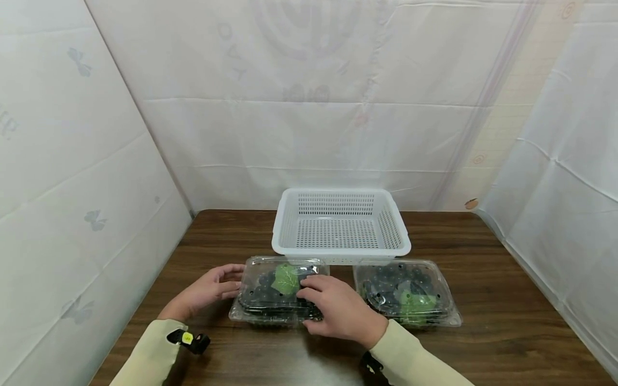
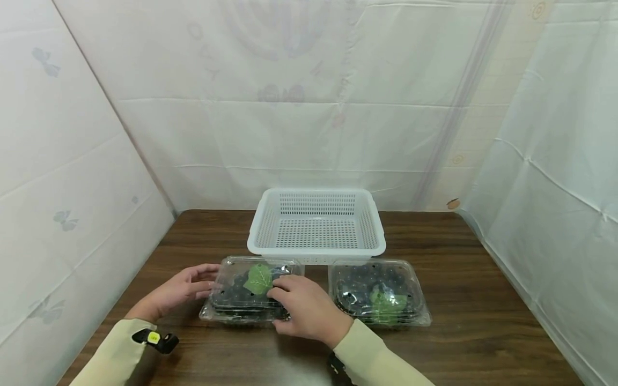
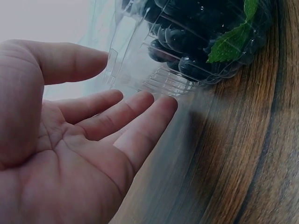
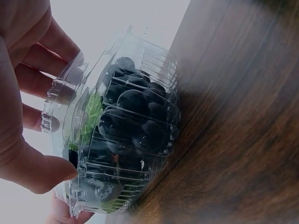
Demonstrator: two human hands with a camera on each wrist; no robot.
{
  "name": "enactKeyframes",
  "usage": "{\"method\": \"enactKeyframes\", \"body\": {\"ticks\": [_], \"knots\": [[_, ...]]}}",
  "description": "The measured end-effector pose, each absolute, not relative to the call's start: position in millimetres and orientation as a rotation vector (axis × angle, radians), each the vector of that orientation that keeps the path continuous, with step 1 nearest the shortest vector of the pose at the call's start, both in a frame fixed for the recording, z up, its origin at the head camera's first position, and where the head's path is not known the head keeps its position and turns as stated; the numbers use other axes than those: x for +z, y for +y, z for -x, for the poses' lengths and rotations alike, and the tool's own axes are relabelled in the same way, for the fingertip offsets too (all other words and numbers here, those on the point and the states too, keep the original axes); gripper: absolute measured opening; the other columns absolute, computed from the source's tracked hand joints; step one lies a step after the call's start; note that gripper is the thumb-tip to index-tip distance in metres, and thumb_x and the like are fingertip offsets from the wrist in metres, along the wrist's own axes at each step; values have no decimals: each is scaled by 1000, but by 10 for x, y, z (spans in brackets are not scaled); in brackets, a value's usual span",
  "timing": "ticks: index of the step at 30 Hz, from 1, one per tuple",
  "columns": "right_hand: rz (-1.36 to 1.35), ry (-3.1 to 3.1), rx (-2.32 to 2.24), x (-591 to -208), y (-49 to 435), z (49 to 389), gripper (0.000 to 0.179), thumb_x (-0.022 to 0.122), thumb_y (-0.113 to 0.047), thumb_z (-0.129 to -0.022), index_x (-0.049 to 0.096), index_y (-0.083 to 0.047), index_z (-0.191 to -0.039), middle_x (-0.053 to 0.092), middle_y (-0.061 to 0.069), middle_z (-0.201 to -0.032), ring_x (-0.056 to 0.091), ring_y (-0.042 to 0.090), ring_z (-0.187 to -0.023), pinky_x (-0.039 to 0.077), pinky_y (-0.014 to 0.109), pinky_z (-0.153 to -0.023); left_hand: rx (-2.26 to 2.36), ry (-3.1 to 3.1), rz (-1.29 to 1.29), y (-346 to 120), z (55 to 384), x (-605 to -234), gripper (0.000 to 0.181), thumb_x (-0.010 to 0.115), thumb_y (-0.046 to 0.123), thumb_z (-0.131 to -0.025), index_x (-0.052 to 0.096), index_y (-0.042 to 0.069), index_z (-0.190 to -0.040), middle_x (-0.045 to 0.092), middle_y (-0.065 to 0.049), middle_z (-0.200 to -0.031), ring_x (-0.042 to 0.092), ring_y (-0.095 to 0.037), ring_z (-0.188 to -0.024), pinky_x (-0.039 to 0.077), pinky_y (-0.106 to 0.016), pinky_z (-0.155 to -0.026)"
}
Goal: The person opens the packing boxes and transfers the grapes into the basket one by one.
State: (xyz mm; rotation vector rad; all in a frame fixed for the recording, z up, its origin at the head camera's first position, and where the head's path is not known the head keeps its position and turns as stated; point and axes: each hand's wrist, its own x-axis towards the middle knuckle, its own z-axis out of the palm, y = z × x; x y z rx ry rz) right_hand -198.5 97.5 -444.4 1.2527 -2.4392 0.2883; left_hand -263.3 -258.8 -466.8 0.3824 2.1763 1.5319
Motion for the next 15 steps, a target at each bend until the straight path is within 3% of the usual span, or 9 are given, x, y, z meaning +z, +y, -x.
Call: {"method": "enactKeyframes", "body": {"ticks": [9, 15], "knots": [[-1243, -2457, 254, -4409, 943, 1986, 48, 81, -45, -83, 71, -20, -123, 67, 2, -131, 64, 17, -121, 55, 33, -102, 1631, 2045, -391, -2590, 2639, -4681, 60, 56, 15, -106, 29, -9, -154, 41, -33, -152, 61, -22, -126, 56, -31, -99], [-1262, -2428, 135, -4387, 887, 1973, 49, 76, -49, -86, 71, -19, -124, 67, 3, -132, 63, 18, -123, 53, 34, -105, 1655, 2031, -343, -2569, 2637, -4663, 58, 56, 13, -105, 31, -9, -154, 40, -34, -151, 63, -25, -124, 58, -36, -97]]}}
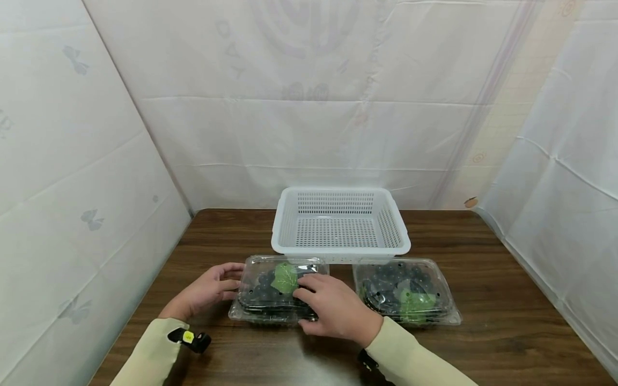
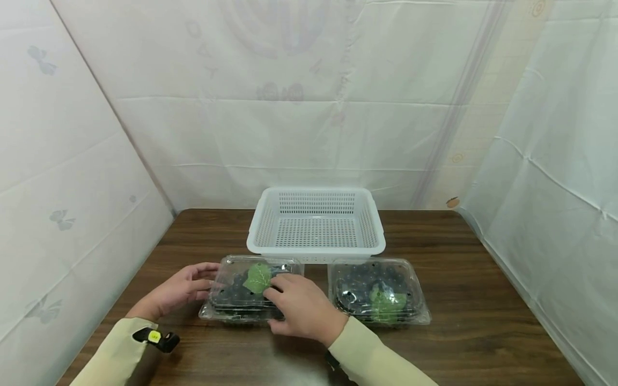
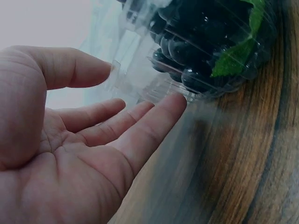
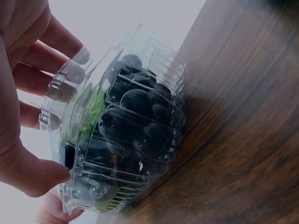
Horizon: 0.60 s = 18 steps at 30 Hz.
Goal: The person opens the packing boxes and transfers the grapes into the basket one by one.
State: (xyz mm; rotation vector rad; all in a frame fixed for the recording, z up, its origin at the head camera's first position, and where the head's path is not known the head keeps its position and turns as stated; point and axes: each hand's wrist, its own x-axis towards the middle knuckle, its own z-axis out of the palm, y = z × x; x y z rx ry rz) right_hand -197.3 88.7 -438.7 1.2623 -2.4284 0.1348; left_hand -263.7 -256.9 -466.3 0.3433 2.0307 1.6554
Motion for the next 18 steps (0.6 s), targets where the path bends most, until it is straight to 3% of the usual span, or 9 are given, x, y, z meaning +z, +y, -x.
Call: {"method": "enactKeyframes", "body": {"ticks": [10, 18], "knots": [[-1275, -2463, 158, -4361, 716, 2028, 57, 75, -56, -88, 67, -20, -132, 64, 4, -136, 63, 19, -125, 55, 35, -103, 1631, 2080, -307, -2523, 2650, -4622, 54, 54, 10, -104, 34, -9, -151, 42, -33, -151, 63, -21, -116, 59, -36, -94], [-1282, -2457, 136, -4374, 574, 2075, 56, 75, -58, -87, 69, -21, -128, 65, 2, -133, 64, 17, -122, 55, 33, -100, 1623, 2097, -286, -2518, 2635, -4620, 56, 54, 9, -103, 33, -10, -152, 42, -33, -152, 64, -21, -116, 59, -37, -94]]}}
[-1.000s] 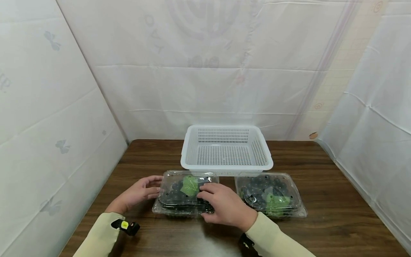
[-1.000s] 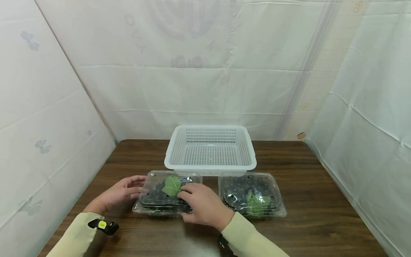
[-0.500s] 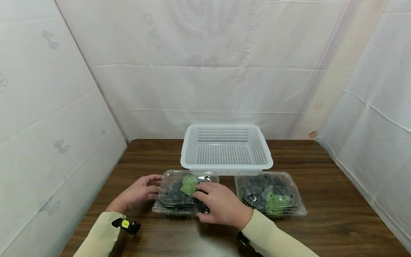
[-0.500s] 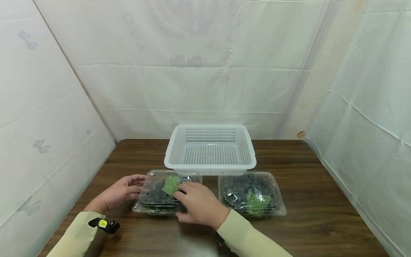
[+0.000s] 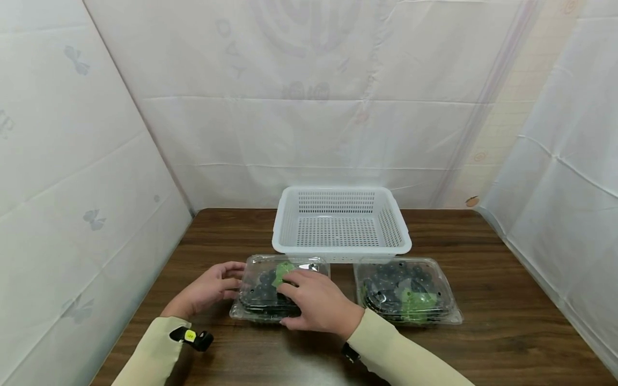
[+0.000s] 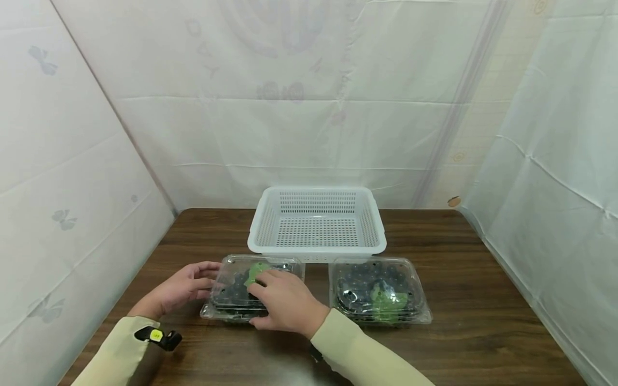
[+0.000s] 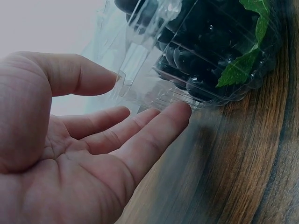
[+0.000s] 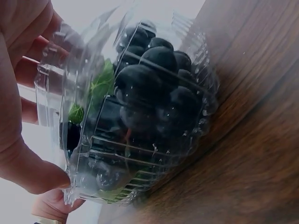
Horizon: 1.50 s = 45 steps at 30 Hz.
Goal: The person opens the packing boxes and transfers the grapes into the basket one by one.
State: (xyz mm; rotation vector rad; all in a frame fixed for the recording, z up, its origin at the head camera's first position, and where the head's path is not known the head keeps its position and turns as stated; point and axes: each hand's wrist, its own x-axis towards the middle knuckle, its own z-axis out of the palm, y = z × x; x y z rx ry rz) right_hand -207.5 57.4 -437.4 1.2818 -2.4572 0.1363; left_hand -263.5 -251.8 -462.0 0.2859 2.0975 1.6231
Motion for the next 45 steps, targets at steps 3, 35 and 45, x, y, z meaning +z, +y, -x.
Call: {"method": "enactKeyframes", "body": {"ticks": [3, 35, 45], "knots": [[-1274, -2452, 127, -4376, 526, 2085, 57, 74, -61, -86, 69, -22, -127, 65, 2, -132, 64, 17, -122, 56, 33, -99, 1619, 2102, -277, -2510, 2637, -4627, 58, 54, 7, -101, 32, -10, -152, 41, -34, -152, 65, -20, -113, 59, -37, -91], [-1170, -2533, -135, -4299, 47, 2103, 62, 62, -72, -89, 70, -22, -124, 74, 5, -118, 70, 23, -108, 59, 34, -91, 1577, 2092, -280, -2534, 2633, -4620, 64, 55, 11, -101, 27, -5, -157, 39, -32, -154, 62, -21, -115, 59, -41, -91], [-1206, -2513, -230, -4273, -80, 2124, 58, 66, -67, -85, 72, -21, -119, 78, 10, -110, 76, 28, -98, 62, 37, -86, 1573, 2082, -296, -2538, 2637, -4647, 66, 55, 10, -101, 24, -4, -158, 36, -33, -155, 61, -22, -117, 59, -44, -91]]}}
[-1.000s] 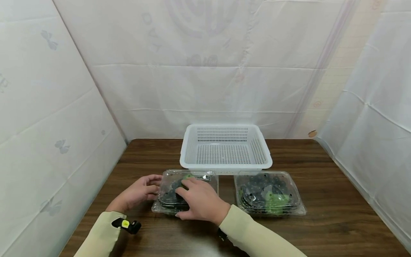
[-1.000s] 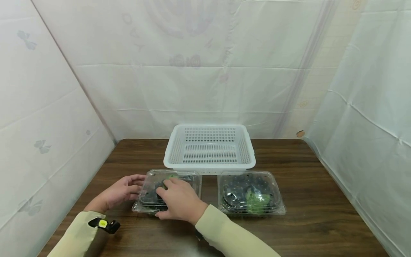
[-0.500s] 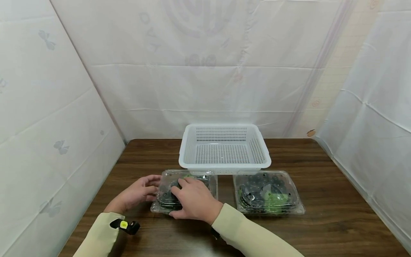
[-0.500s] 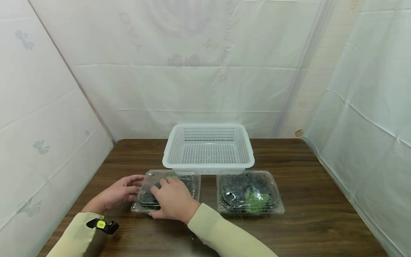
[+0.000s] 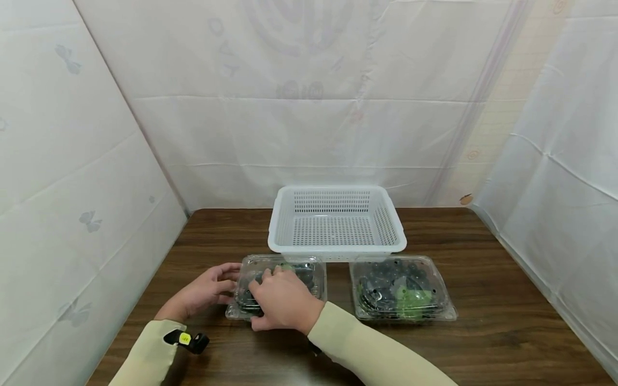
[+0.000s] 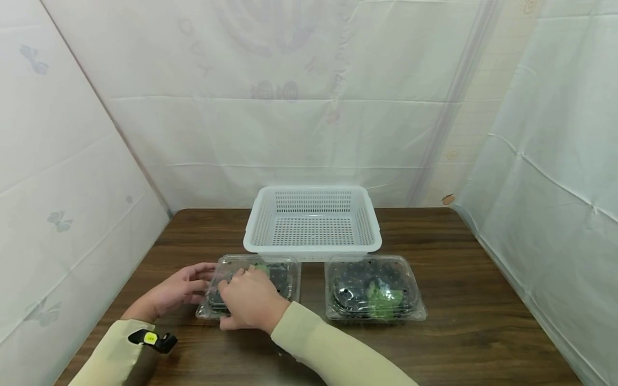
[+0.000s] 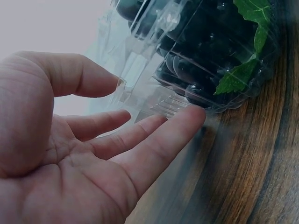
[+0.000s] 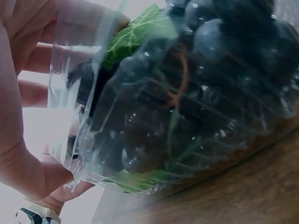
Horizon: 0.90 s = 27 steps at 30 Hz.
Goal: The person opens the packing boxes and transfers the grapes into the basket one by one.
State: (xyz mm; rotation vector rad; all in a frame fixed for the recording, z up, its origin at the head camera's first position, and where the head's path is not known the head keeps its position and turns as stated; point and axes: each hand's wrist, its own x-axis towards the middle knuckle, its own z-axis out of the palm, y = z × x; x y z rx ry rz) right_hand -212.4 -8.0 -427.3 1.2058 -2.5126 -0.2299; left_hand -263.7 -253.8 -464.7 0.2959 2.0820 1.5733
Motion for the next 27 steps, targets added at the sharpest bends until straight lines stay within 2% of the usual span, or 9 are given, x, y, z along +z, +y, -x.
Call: {"method": "enactKeyframes", "body": {"ticks": [5, 9, 16, 27], "knots": [[-1238, -2521, -291, -4229, -170, 2119, 56, 67, -65, -83, 71, -21, -118, 78, 8, -107, 76, 18, -82, 62, 39, -86, 1559, 2087, -290, -2526, 2632, -4636, 67, 54, 8, -99, 24, -5, -158, 38, -33, -154, 61, -24, -118, 60, -45, -90], [-1255, -2519, -308, -4230, -231, 2119, 56, 67, -59, -84, 70, -19, -122, 78, 11, -111, 76, 20, -77, 62, 43, -85, 1551, 2089, -284, -2525, 2634, -4629, 66, 54, 8, -99, 25, -5, -157, 40, -33, -152, 62, -23, -115, 60, -44, -87], [-1184, -2560, -353, -4288, -295, 2090, 62, 63, -55, -88, 64, -17, -136, 73, 19, -123, 75, 39, -101, 63, 48, -80, 1538, 2100, -275, -2513, 2644, -4627, 62, 51, 10, -101, 26, -5, -156, 42, -31, -151, 62, -24, -115, 60, -43, -86], [-1101, -2605, -506, -4265, -462, 1990, 64, 65, -58, -91, 63, -16, -139, 71, 20, -126, 72, 41, -109, 63, 50, -81, 1520, 2037, -345, -2558, 2625, -4590, 74, 57, 10, -99, 17, -5, -159, 33, -36, -156, 61, -26, -120, 59, -45, -92]]}}
